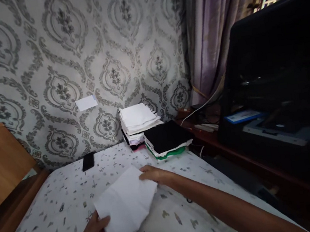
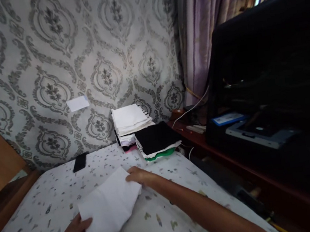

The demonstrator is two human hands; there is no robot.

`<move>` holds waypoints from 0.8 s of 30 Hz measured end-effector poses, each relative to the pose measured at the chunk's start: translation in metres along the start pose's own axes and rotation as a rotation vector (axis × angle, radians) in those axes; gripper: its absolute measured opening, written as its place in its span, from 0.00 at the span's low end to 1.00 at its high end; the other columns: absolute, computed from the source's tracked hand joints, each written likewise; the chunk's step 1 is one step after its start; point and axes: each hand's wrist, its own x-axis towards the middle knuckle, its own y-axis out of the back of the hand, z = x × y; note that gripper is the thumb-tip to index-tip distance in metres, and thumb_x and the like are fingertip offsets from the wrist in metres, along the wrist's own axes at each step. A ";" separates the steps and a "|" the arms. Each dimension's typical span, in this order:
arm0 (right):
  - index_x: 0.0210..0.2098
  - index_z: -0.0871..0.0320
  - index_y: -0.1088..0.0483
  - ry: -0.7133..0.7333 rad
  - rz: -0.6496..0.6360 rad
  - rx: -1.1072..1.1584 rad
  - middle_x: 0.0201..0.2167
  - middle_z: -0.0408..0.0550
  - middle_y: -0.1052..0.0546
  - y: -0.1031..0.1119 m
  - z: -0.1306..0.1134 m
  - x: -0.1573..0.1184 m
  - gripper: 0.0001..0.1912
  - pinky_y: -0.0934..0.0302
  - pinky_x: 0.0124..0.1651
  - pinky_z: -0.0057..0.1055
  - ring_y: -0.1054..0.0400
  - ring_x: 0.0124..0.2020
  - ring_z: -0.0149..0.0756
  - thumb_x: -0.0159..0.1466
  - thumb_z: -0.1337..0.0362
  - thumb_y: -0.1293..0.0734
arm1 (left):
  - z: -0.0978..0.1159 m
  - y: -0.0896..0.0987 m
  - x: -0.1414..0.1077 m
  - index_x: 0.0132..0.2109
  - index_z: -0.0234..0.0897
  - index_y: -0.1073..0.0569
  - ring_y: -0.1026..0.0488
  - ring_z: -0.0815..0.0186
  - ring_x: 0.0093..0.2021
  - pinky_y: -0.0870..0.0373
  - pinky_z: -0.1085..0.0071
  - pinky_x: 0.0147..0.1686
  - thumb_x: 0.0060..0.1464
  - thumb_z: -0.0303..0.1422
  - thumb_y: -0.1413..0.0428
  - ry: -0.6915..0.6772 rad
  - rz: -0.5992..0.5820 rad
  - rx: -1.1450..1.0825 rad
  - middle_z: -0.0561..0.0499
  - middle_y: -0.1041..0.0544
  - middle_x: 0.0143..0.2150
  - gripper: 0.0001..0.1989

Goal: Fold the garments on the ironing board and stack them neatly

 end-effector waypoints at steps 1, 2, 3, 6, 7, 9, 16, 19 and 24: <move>0.33 0.60 0.27 0.034 -0.018 0.065 0.24 0.42 0.25 0.004 -0.001 -0.003 0.07 0.40 0.28 0.25 0.31 0.25 0.31 0.54 0.66 0.31 | 0.006 -0.002 -0.001 0.68 0.44 0.42 0.19 0.51 0.46 0.22 0.66 0.33 0.43 0.30 0.32 -0.020 -0.007 -0.001 0.42 0.20 0.53 0.46; 0.33 0.60 0.26 0.078 -0.039 0.138 0.24 0.42 0.25 0.010 -0.002 -0.006 0.08 0.41 0.28 0.25 0.31 0.24 0.30 0.53 0.64 0.30 | 0.015 -0.005 -0.002 0.68 0.45 0.43 0.20 0.51 0.47 0.22 0.66 0.34 0.43 0.31 0.32 -0.046 -0.021 0.000 0.43 0.21 0.54 0.47; 0.34 0.60 0.26 0.131 -0.056 0.214 0.24 0.42 0.24 0.018 -0.003 -0.008 0.11 0.41 0.28 0.25 0.32 0.24 0.31 0.53 0.61 0.29 | 0.026 -0.009 -0.001 0.69 0.46 0.43 0.20 0.51 0.48 0.22 0.66 0.35 0.43 0.31 0.32 -0.075 -0.036 0.003 0.43 0.21 0.56 0.47; 0.37 0.60 0.25 0.294 -0.025 0.342 0.26 0.43 0.23 0.057 -0.012 -0.012 0.20 0.41 0.28 0.26 0.32 0.24 0.31 0.51 0.53 0.25 | 0.068 -0.034 0.010 0.68 0.48 0.41 0.21 0.52 0.49 0.22 0.66 0.38 0.44 0.31 0.32 -0.186 -0.073 0.053 0.45 0.23 0.58 0.46; 0.38 0.60 0.25 0.335 0.020 0.345 0.27 0.43 0.23 0.074 -0.017 -0.011 0.22 0.41 0.27 0.26 0.32 0.24 0.31 0.50 0.51 0.25 | 0.084 -0.047 0.018 0.68 0.48 0.40 0.21 0.53 0.48 0.22 0.67 0.37 0.43 0.31 0.32 -0.235 -0.092 0.085 0.45 0.22 0.58 0.45; 0.40 0.59 0.25 0.401 0.135 0.322 0.27 0.43 0.23 0.111 -0.028 -0.004 0.24 0.41 0.26 0.26 0.33 0.24 0.32 0.50 0.50 0.25 | 0.116 -0.080 0.037 0.66 0.46 0.36 0.20 0.55 0.45 0.23 0.69 0.34 0.42 0.29 0.33 -0.351 -0.170 0.131 0.45 0.20 0.54 0.43; 0.45 0.62 0.24 0.498 0.690 -0.188 0.34 0.47 0.20 0.231 -0.084 0.054 0.17 0.34 0.37 0.29 0.29 0.35 0.38 0.59 0.62 0.34 | 0.223 -0.206 0.128 0.59 0.45 0.32 0.21 0.60 0.36 0.23 0.67 0.33 0.43 0.24 0.38 -0.579 -0.252 0.227 0.48 0.18 0.46 0.34; 0.49 0.62 0.24 0.444 0.785 -0.333 0.44 0.49 0.20 0.263 -0.108 0.090 0.19 0.34 0.46 0.32 0.28 0.45 0.43 0.61 0.66 0.38 | 0.257 -0.243 0.164 0.60 0.43 0.33 0.21 0.60 0.37 0.21 0.64 0.35 0.46 0.23 0.40 -0.656 -0.210 0.293 0.47 0.19 0.45 0.33; 0.52 0.62 0.25 0.286 0.840 -0.457 0.52 0.55 0.22 0.276 -0.118 0.156 0.20 0.36 0.51 0.32 0.29 0.51 0.45 0.62 0.69 0.39 | 0.271 -0.264 0.225 0.60 0.40 0.34 0.20 0.58 0.38 0.21 0.61 0.37 0.47 0.21 0.42 -0.682 -0.053 0.383 0.44 0.19 0.45 0.32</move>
